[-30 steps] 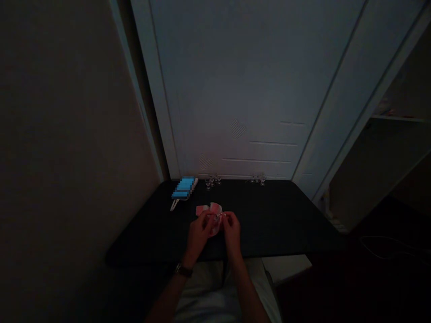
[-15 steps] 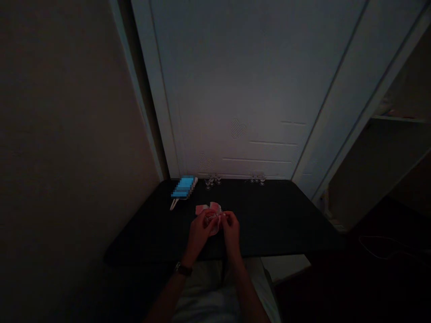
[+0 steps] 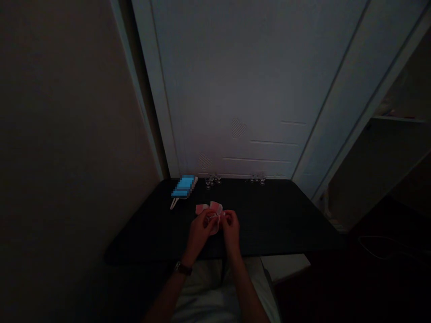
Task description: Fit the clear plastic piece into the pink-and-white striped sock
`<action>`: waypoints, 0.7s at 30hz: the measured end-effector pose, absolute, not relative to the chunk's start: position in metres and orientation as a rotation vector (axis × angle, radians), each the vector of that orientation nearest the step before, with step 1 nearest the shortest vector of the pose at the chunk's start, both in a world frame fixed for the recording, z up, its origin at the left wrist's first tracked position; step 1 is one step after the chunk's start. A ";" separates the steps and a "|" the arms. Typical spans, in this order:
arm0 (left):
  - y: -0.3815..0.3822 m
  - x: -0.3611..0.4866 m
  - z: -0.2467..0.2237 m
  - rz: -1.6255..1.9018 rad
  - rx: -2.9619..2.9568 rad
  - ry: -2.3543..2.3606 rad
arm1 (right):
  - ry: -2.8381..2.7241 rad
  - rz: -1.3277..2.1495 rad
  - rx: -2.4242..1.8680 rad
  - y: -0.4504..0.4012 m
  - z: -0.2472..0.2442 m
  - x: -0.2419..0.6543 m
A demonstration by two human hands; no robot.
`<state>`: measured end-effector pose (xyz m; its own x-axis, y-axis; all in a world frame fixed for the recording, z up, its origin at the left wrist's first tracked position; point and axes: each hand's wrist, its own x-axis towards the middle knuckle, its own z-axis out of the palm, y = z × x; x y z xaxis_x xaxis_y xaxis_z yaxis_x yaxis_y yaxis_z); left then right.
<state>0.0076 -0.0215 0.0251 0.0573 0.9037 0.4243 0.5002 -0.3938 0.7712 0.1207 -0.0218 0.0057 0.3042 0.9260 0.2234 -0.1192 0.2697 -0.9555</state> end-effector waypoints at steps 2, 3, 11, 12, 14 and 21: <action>-0.022 0.008 0.025 1.277 1.921 1.405 | -0.996 0.890 -1.030 -0.023 0.006 0.121; -0.022 0.008 0.025 1.275 1.921 1.414 | -0.997 0.893 -1.025 -0.023 0.006 0.121; -0.023 0.008 0.029 1.260 1.936 1.431 | -1.006 0.887 -1.053 -0.023 0.007 0.121; -0.023 0.008 0.029 1.260 1.936 1.435 | -1.009 0.888 -1.051 -0.022 0.007 0.121; -0.022 0.008 0.028 1.264 1.932 1.433 | -1.013 0.893 -1.049 -0.021 0.006 0.121; -0.023 0.008 0.028 1.263 1.936 1.417 | -1.021 0.894 -1.043 -0.022 0.004 0.121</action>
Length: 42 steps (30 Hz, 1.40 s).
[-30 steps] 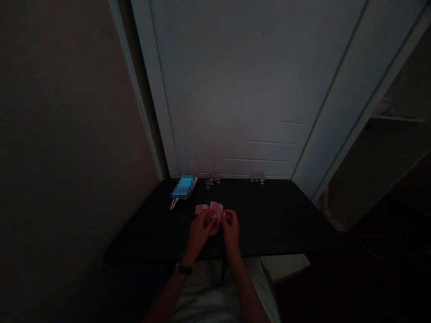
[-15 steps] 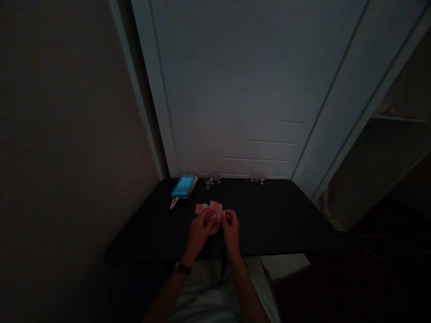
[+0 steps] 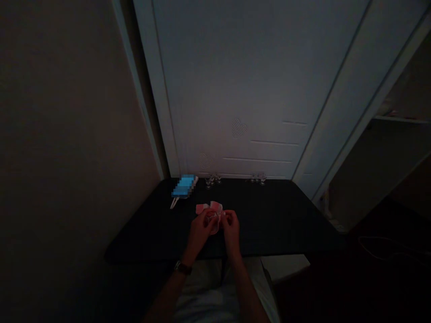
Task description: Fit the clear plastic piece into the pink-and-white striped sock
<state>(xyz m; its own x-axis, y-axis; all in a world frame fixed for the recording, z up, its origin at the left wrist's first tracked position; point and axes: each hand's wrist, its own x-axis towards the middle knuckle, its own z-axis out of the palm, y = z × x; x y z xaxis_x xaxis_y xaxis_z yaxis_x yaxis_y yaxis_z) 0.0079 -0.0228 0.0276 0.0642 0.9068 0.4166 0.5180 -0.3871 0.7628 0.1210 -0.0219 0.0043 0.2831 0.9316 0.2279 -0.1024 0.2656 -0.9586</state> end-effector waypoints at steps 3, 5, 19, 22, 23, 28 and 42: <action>-0.023 0.008 0.029 1.269 1.911 1.406 | -1.015 0.890 -1.050 -0.022 0.005 0.121; -0.023 0.009 0.029 1.286 1.907 1.395 | -1.010 0.897 -1.055 -0.022 0.005 0.121; -0.025 0.009 0.032 1.261 1.913 1.414 | -1.035 0.867 -1.072 -0.023 0.005 0.121; -0.025 0.009 0.032 1.286 1.904 1.396 | -1.028 0.875 -1.053 -0.024 0.006 0.121; -0.024 0.009 0.032 1.291 1.903 1.397 | -1.024 0.881 -1.042 -0.024 0.007 0.121; -0.024 0.009 0.030 1.276 1.899 1.401 | -1.017 0.918 -1.024 -0.024 0.008 0.121; -0.024 0.009 0.032 1.291 1.912 1.422 | -1.050 0.882 -1.051 -0.025 0.006 0.120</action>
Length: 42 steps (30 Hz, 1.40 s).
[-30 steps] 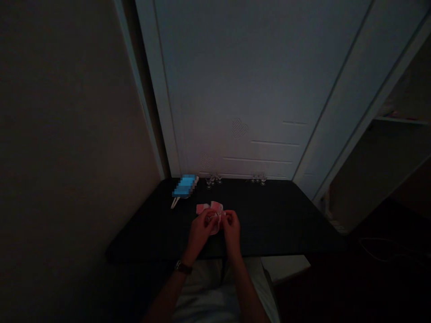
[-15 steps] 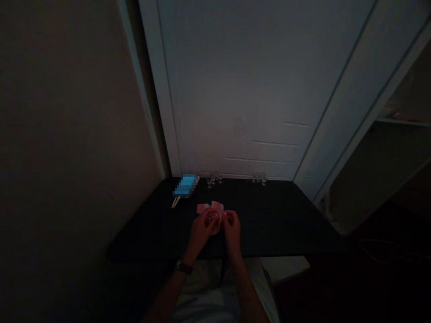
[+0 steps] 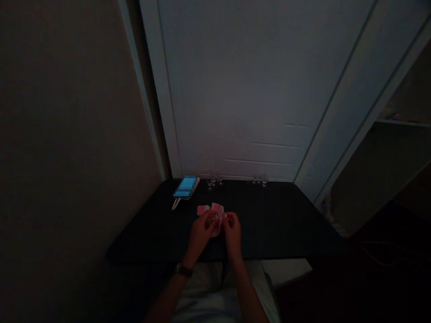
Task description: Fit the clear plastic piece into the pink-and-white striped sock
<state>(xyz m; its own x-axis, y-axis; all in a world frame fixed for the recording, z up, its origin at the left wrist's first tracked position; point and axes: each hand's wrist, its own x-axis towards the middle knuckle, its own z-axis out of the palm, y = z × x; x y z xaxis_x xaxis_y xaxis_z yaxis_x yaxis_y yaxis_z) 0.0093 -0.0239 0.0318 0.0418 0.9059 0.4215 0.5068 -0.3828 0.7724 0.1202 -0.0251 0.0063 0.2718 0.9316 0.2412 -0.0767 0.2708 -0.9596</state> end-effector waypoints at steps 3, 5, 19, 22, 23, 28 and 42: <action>-0.023 0.009 0.031 1.326 1.896 1.417 | -1.041 0.885 -1.052 -0.025 0.006 0.120; -0.023 0.009 0.031 1.321 1.900 1.420 | -1.041 0.886 -1.046 -0.024 0.006 0.120; -0.023 0.007 0.029 1.293 1.878 1.384 | -1.041 0.906 -1.029 -0.023 0.003 0.120; -0.023 0.006 0.028 1.344 1.929 1.390 | -1.053 0.922 -1.027 -0.025 0.005 0.120; -0.022 0.005 0.028 1.368 1.943 1.396 | -1.059 0.924 -1.032 -0.025 0.005 0.120; -0.021 0.006 0.028 1.427 1.928 1.363 | -1.066 0.892 -1.057 -0.027 0.007 0.119; -0.021 0.004 0.031 1.416 1.858 1.346 | -1.045 0.913 -0.982 -0.025 0.006 0.118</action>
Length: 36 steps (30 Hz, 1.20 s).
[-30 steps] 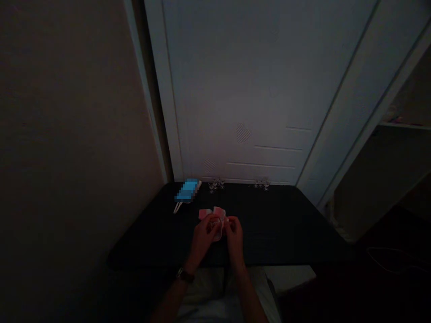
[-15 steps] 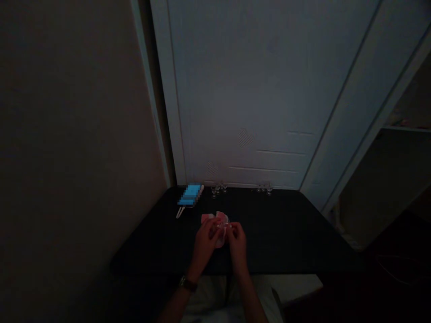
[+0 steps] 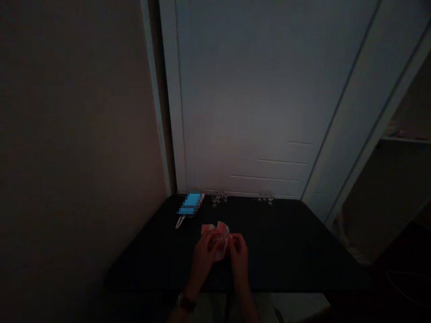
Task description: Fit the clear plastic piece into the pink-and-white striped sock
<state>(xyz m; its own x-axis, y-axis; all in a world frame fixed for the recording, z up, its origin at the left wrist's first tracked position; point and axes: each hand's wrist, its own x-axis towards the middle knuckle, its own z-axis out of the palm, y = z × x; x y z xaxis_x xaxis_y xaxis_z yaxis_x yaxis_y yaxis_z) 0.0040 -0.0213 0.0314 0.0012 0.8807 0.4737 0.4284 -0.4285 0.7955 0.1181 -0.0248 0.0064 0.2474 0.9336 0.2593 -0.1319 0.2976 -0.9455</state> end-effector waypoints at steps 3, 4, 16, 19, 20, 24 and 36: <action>-0.023 0.005 0.033 1.437 1.849 1.330 | -1.066 0.892 -0.974 -0.029 0.012 0.117; -0.024 0.005 0.034 1.442 1.843 1.335 | -1.074 0.887 -0.970 -0.030 0.014 0.117; -0.025 0.003 0.031 1.447 1.809 1.319 | -1.152 0.737 -0.971 -0.034 0.020 0.120; -0.026 0.004 0.032 1.456 1.830 1.307 | -1.150 0.690 -0.989 -0.034 0.021 0.120; -0.026 0.004 0.032 1.461 1.836 1.312 | -1.147 0.690 -0.999 -0.034 0.021 0.120; -0.025 0.004 0.031 1.472 1.851 1.332 | -1.105 0.765 -1.033 -0.034 0.017 0.118; -0.021 0.005 0.028 1.403 1.805 1.379 | -1.089 0.706 -0.984 -0.030 0.013 0.120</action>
